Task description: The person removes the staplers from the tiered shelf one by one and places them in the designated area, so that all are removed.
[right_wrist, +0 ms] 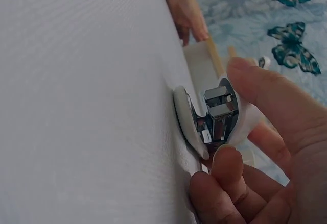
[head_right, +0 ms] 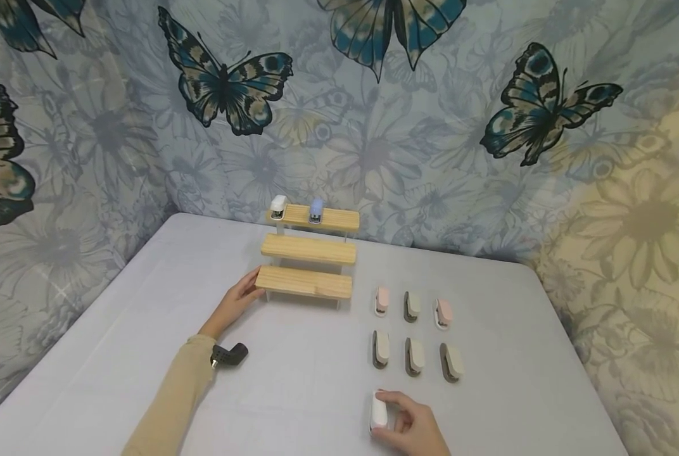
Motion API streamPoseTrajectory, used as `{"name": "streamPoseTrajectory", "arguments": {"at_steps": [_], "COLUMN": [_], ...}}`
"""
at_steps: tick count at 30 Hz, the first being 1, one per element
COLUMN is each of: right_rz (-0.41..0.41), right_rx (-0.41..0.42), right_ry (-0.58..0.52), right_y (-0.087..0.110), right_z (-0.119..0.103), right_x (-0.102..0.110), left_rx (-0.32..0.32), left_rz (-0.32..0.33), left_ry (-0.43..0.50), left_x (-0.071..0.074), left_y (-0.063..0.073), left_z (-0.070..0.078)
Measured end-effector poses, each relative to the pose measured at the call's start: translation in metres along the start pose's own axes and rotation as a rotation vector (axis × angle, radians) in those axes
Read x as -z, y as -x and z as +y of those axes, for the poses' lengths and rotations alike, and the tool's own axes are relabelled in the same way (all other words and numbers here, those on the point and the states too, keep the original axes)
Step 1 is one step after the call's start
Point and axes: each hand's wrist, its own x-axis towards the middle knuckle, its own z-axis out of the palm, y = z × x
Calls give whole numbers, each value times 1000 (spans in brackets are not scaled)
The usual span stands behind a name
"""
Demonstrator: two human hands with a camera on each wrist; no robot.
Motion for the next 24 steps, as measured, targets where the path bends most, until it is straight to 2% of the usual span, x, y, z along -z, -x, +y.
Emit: {"name": "streamPoseTrajectory", "arguments": {"at_steps": [4,8,11,17,24], "right_rz": [-41,-82,-77,-72,-120], "right_rx": [-26,23,65,83,143], "right_ry": [6,-11,-18,-22,-23], "right_y": [0,0,-1,0,-3], "right_z": [1,4,5,8,8], "right_x": [3,6,6,6,11], "left_rx": [-6,9,13,1,-15], "left_rz": [-5,1,-1,-19,-4], "left_ry": [6,-3,-1,18,15], "left_x": [1,1,0,1,0], "left_y": [0,0,1,4,-2], "left_z": [0,1,0,-1,-6]}}
